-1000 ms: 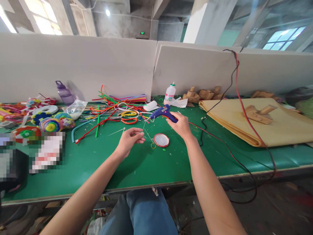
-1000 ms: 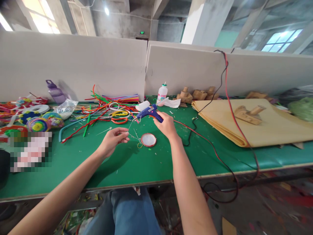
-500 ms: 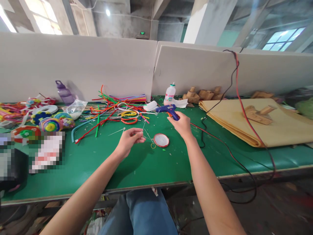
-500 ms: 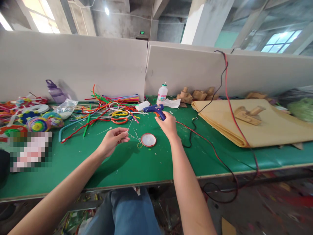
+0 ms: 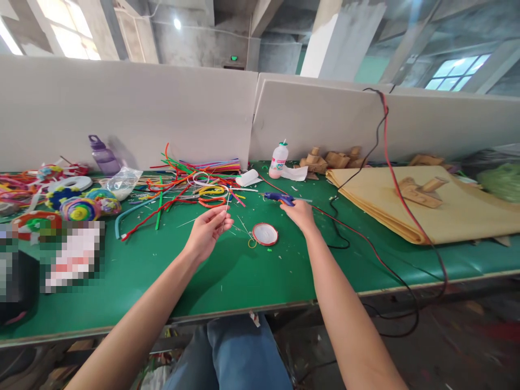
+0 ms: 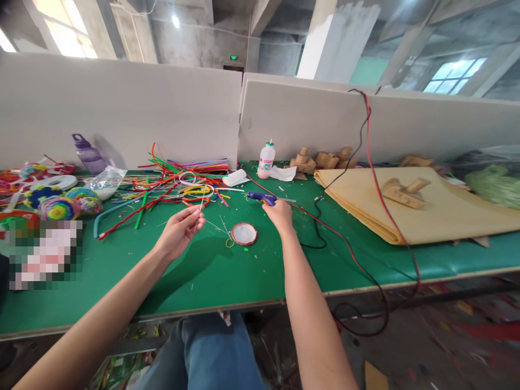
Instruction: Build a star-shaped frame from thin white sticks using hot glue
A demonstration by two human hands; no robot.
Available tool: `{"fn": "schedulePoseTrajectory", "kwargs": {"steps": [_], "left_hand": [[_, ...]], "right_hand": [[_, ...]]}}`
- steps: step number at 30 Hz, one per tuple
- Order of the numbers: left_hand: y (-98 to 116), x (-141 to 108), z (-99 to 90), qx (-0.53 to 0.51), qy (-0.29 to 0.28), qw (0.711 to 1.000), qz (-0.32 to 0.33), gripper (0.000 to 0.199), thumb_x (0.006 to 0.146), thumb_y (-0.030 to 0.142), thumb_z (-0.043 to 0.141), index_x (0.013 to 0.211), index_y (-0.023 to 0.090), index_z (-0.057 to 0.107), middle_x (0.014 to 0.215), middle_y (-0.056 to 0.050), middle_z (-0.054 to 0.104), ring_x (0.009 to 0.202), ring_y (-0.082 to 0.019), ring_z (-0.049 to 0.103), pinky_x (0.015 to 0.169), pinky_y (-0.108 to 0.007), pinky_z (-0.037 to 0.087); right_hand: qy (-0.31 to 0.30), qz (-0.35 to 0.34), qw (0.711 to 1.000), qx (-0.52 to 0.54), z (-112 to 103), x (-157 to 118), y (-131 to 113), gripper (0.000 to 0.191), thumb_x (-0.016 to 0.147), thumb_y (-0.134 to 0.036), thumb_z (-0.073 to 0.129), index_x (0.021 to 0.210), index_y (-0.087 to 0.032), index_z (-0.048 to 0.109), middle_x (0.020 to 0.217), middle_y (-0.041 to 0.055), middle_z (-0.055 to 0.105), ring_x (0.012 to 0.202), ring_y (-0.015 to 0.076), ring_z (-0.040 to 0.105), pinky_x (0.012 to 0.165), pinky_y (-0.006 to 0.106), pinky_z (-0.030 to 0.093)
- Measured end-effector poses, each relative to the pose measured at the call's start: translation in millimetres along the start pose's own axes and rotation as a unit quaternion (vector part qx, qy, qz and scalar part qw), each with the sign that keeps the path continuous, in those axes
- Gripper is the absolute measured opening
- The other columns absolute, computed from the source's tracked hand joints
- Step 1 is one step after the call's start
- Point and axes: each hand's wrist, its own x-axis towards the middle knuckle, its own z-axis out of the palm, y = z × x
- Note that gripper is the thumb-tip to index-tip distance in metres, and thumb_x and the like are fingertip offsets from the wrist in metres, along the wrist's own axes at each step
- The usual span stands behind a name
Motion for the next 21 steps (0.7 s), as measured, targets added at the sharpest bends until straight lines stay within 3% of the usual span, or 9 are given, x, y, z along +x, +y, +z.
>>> {"fn": "schedulePoseTrajectory", "kwargs": {"steps": [11,21], "left_hand": [[0,-2,0.9,0.046,-0.018,0.997,-0.056,0.034,0.061,0.022,0.081,0.090,0.012,0.069,0.065,0.003,0.060,0.056,-0.004,0.058,0.053,-0.013,0.049],[-4,-1,-1.8,0.071,-0.006,0.994,-0.079,0.029,0.058,0.028,0.083,0.066,0.012,0.061,0.066,0.001,0.061,0.062,-0.006,0.059,0.059,-0.014,0.050]], "right_hand": [[-0.082,-0.054,0.987,0.128,-2,-3,-8,0.026,0.066,-0.039,0.064,0.078,-0.016,0.067,0.059,0.0004,0.061,0.054,0.0147,0.054,0.050,0.024,0.036],[-0.129,-0.104,0.958,0.232,-5,-9,-17,0.031,0.066,-0.037,0.065,0.088,-0.015,0.064,0.073,0.0012,0.062,0.058,0.0122,0.050,0.054,0.025,0.039]]}}
